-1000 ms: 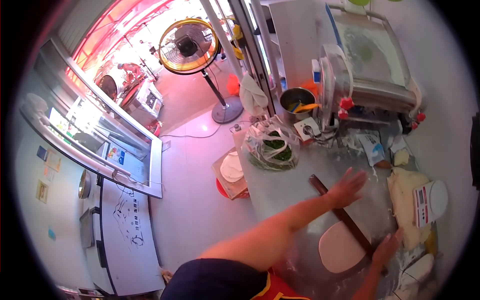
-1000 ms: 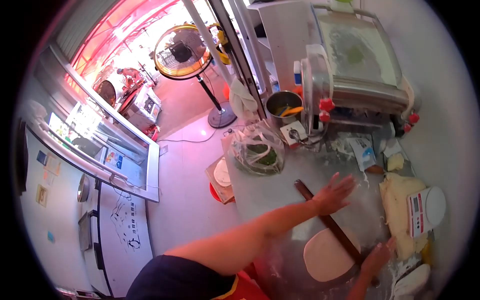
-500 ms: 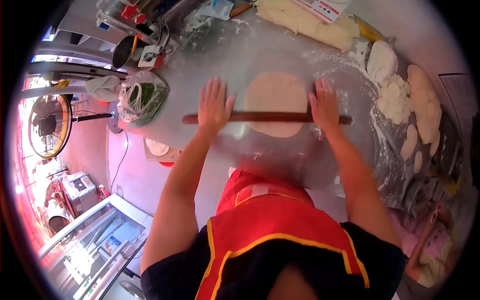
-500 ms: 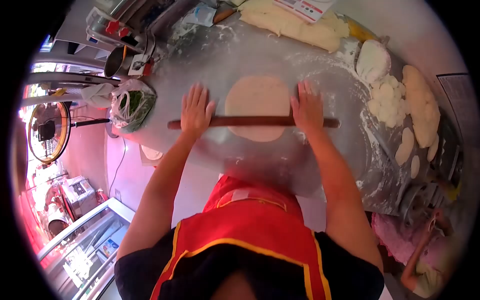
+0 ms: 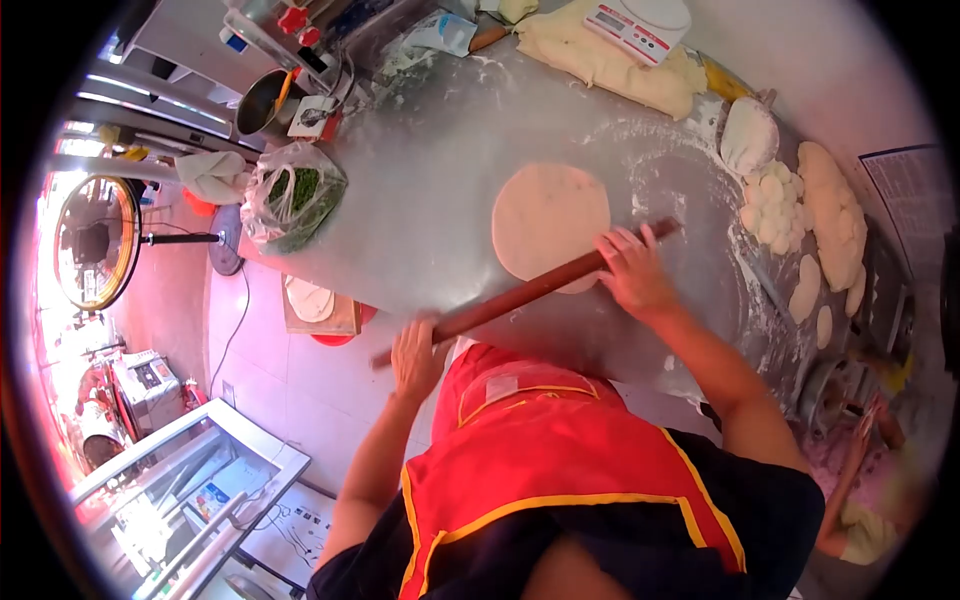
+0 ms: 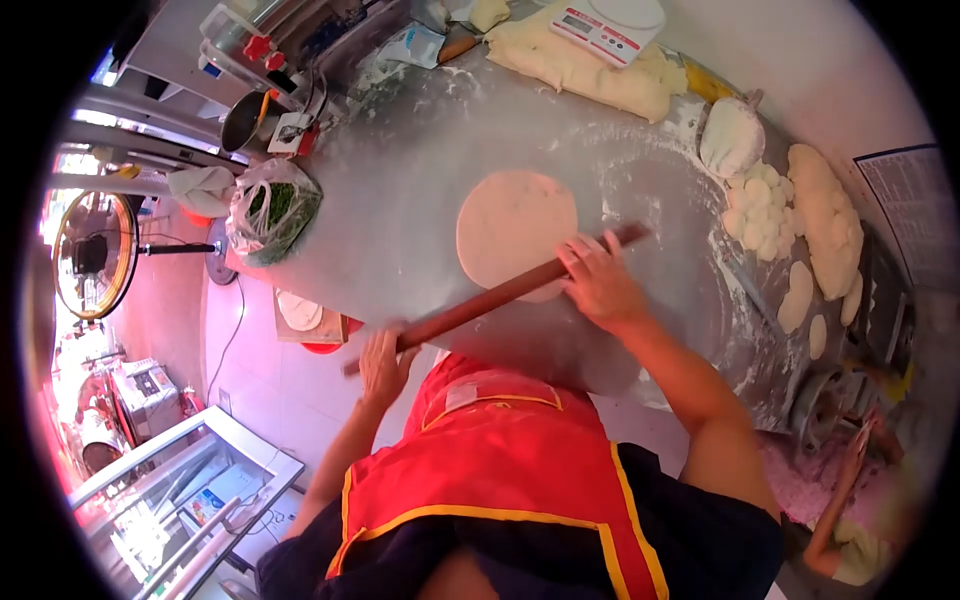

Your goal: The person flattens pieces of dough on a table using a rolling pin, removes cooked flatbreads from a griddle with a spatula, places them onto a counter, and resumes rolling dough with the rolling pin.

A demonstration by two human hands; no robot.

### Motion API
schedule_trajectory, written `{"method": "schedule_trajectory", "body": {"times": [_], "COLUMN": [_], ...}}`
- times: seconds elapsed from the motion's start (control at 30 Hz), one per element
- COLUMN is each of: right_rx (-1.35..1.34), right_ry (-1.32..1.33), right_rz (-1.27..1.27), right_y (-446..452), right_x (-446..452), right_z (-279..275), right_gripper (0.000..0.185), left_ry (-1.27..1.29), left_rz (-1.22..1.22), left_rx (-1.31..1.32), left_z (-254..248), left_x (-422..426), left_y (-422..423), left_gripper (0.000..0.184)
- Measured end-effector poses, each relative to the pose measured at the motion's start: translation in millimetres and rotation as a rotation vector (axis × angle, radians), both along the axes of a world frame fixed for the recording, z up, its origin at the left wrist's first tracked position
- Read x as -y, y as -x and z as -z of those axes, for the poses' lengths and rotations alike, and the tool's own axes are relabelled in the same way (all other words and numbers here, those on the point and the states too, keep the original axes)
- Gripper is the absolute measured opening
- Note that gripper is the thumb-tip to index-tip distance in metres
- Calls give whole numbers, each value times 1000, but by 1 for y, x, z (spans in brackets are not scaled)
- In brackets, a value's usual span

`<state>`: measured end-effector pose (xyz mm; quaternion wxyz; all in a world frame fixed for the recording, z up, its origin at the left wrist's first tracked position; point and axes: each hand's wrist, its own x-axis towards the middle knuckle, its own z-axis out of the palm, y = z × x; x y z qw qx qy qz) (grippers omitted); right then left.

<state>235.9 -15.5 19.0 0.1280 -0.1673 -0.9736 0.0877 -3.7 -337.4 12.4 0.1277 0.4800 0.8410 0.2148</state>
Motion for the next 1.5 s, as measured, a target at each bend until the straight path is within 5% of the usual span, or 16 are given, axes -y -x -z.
{"method": "schedule_trajectory", "body": {"times": [0.13,0.27,0.37,0.47,0.53,0.67,0.8,0.9,1.07,1.1,1.2,1.33,1.5], "right_rx": [-134,-177,-270,-101,-17,89,-81,-10,-57,95,-114,-51,11], "right_ry": [18,3,118,-77,188,-31,53,-60,151,80,59,50,59], "right_rz": [49,74,-107,-169,-31,-101,-69,-132,-147,-107,-65,-25,-14], "right_y": [115,260,291,187,144,222,315,255,120,134,192,112,-11], "right_x": [-11,-48,-57,-32,-9,-32,-54,-45,-40,-49,-68,-52,-39], "right_z": [56,47,42,56,25,32,34,27,30,40,34,47,22], "right_gripper": [53,50,50,49,51,56,54,52,54,50,51,54,50], "left_ry": [258,313,321,386,427,458,360,454,522,521,524,556,389], "left_rz": [-261,-314,-268,-229,-115,-222,-269,-226,-140,-163,-182,-166,-117], "left_rx": [236,171,209,286,335,336,162,255,266,270,308,271,121], "left_z": [-3,-6,-9,-4,-3,-15,-19,-9,-1,-4,-13,1,12], "left_x": [28,32,28,34,38,32,28,33,29,29,19,18,16], "left_y": [16,72,97,84,77,101,129,101,40,38,38,-8,-53], "left_gripper": [45,49,40,30,30,33,36,36,35,36,40,42,22]}}
